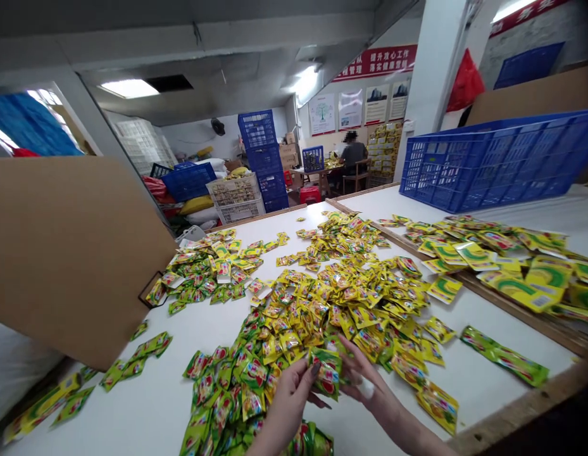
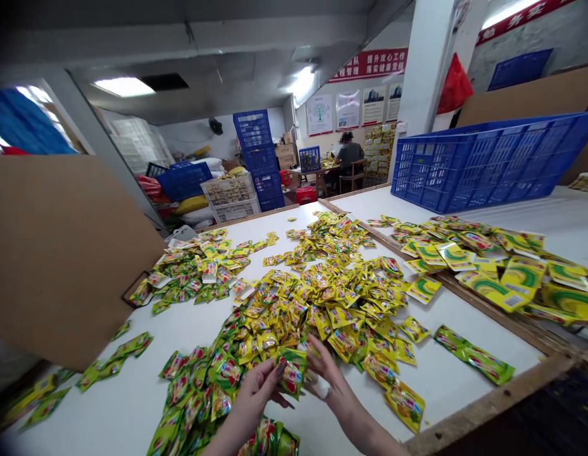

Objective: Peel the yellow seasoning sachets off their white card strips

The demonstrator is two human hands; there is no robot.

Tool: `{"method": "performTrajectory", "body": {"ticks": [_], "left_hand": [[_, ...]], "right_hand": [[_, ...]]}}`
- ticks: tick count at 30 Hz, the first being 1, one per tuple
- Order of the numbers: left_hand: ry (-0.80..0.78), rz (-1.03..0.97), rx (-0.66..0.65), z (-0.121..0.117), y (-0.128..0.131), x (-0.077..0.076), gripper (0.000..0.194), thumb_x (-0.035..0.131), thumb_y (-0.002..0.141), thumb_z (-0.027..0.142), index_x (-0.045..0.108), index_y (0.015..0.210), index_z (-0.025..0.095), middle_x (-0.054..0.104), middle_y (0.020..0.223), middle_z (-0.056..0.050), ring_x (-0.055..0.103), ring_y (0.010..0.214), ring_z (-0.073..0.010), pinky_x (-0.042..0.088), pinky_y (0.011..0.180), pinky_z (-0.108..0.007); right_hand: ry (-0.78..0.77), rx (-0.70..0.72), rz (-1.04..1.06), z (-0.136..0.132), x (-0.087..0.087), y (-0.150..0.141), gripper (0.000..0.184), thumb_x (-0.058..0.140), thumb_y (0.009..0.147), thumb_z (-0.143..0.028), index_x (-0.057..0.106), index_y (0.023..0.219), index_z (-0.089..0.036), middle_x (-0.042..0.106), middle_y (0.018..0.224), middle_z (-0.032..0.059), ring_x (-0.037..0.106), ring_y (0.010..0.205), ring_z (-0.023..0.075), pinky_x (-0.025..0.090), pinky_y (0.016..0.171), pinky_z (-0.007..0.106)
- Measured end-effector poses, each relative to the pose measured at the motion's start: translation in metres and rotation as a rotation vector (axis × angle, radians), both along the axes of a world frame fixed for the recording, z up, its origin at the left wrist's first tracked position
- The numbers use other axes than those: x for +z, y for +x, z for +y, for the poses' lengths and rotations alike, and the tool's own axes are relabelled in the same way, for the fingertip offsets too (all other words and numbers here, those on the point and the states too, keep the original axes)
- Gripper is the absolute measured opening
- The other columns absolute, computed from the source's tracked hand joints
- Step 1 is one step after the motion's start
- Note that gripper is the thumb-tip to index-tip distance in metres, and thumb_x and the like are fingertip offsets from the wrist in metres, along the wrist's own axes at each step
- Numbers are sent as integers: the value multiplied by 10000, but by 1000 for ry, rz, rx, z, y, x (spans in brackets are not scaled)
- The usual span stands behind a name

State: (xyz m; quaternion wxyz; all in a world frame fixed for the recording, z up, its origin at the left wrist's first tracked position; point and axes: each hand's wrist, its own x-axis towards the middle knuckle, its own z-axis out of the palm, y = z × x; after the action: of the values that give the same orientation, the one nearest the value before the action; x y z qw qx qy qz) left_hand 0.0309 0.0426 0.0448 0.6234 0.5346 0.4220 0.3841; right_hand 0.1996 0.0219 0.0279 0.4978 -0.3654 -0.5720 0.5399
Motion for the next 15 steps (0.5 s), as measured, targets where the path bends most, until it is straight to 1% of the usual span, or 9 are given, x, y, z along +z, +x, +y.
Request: {"method": "performTrajectory", "body": {"ticks": [2,3,5,7,9,11,12,13,15], "left_hand": [[78,111,-20,2,5,-4,391,472,792,540,507,744,154,551,651,3,585,541,-127,535,511,-277],[130,201,-36,5,5,-5,374,464,802,527,513,778,157,576,674,-4,593,544,-129,527,510,-267],[243,408,-41,21,-2,-4,350,467,808,506,538,800,164,615,691,-14,608,569,-140,510,539,-259],[324,571,36,54,-19,3,341,463,815,492,565,787,169,632,717,-28,619,663,-171,501,630,-288],[375,702,197,99,-44,11,332,408,852,456,569,877,167,631,880,-66,596,871,-215,469,785,-352],[398,837,352,147,-68,18,300,478,845,360,521,1056,151,541,1150,-110,480,1110,-250,381,933,-422],[390,898,406,168,-78,19,331,519,831,321,496,1112,148,491,1225,-111,442,1153,-263,352,956,-465],[379,951,438,186,-84,19,347,539,826,302,490,1135,153,471,1253,-102,436,1159,-266,347,958,-491],[355,1032,463,211,-89,15,336,557,822,288,507,1127,157,491,1235,-88,475,1117,-256,379,931,-499]], "right_hand": [[-216,-27,189,5,-6,-9,531,597,764,-433,454,1232,-227,639,1091,134,613,986,254,505,809,405],[-277,-69,246,7,-8,-11,484,653,716,-432,535,1124,-202,683,973,115,646,895,247,515,778,394],[-355,-178,331,11,-11,-9,388,707,660,-414,596,947,-177,704,834,79,668,757,224,532,701,364],[-409,-264,380,11,-16,0,363,731,626,-403,583,867,-177,695,767,47,665,644,199,538,582,317],[-446,-303,386,7,-23,12,396,734,607,-409,541,879,-195,663,677,4,636,518,173,497,436,257],[-456,-305,324,-1,-29,24,387,676,652,-425,499,921,-212,605,584,-37,580,402,142,416,339,207],[-438,-306,256,-6,-31,29,355,628,691,-418,487,947,-216,593,582,-41,555,372,127,388,322,196],[-396,-311,156,-10,-32,34,316,583,723,-398,485,963,-217,600,612,-31,543,367,116,376,323,192],[-225,-320,-127,-18,-34,41,226,535,748,-333,514,943,-221,635,737,6,572,451,115,400,376,197]]}}
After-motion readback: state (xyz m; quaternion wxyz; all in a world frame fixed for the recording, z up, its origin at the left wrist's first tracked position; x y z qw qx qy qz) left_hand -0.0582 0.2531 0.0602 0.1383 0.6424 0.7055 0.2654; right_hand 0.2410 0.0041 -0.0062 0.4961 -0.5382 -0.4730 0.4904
